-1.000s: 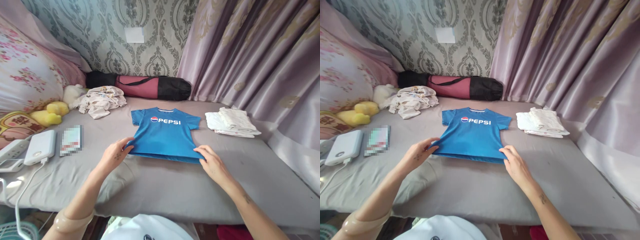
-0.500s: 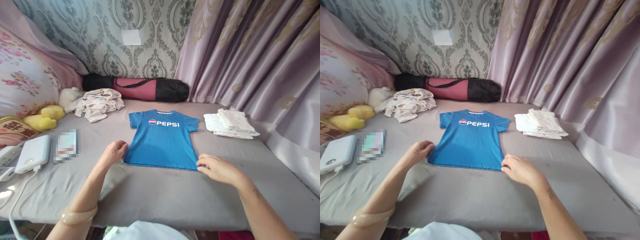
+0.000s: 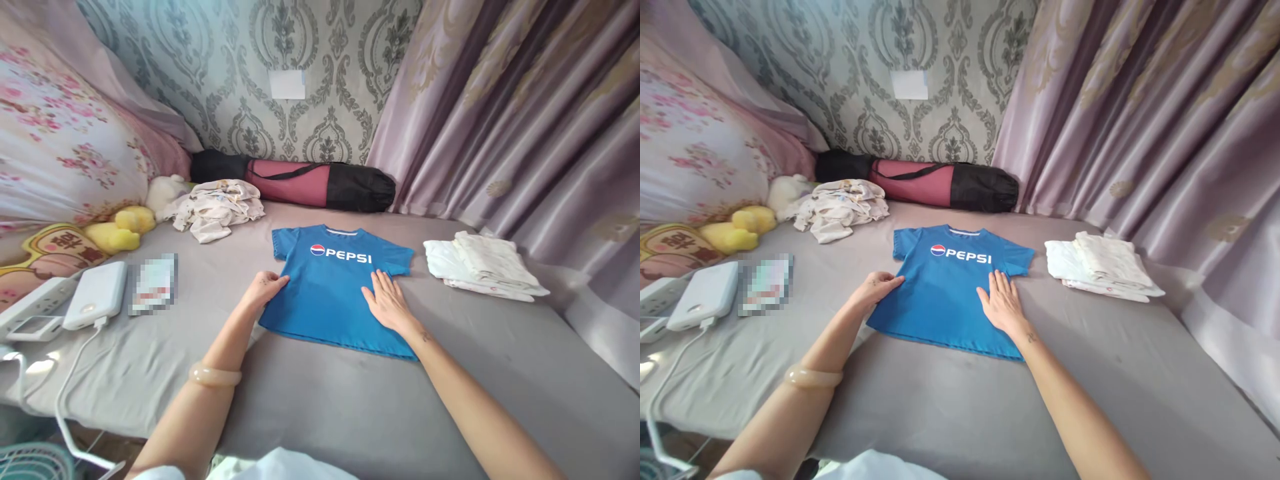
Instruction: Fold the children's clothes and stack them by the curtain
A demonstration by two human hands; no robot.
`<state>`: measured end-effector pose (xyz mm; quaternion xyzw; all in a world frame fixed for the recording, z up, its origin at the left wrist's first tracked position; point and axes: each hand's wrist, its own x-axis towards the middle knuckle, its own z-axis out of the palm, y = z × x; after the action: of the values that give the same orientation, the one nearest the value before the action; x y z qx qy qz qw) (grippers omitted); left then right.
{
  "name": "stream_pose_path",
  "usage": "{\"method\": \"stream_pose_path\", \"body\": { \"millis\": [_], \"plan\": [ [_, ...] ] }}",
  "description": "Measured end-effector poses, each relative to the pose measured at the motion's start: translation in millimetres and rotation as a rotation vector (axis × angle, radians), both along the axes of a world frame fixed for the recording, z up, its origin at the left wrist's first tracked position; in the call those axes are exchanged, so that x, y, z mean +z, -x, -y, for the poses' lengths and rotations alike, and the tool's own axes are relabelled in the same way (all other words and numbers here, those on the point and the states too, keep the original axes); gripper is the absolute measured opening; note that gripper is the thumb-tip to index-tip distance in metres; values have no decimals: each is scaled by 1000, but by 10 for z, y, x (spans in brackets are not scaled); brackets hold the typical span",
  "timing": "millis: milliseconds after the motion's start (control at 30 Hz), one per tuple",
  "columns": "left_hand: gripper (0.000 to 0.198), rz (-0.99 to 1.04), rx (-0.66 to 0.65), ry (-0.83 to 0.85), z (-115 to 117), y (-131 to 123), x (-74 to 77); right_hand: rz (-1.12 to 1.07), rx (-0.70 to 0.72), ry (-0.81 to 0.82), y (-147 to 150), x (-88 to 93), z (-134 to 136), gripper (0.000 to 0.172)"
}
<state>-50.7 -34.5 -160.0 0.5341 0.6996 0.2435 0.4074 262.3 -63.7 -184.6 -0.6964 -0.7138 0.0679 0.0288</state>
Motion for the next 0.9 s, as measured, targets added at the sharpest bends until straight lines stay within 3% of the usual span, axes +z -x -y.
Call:
{"method": "stream_pose_path", "body": {
  "millis": [100,233,400,533,700,800,900],
  "plan": [
    [38,-13,-66,-41,23,48,-10,51,16,-39,-50,-40,37,68],
    [31,-272,-128,-174,41,82,-5,56,22,-49,-50,-41,49,68],
    [33,-484,-131,-151,100,57,0,43,22,-53,-20,-13,42,68],
    [40,-409,-159,-116,184,92,53,-6,-11,-66,-48,-26,109,70],
    [55,-175,-312,98,309,200,175,-47,13,-61,-239,-69,422,72],
    [58,-65,-375,188,365,220,249,-110,49,-64,-385,24,587,67],
    [59,-58,-425,220,396,221,321,-242,-5,-40,-512,203,524,57]
  ]
}}
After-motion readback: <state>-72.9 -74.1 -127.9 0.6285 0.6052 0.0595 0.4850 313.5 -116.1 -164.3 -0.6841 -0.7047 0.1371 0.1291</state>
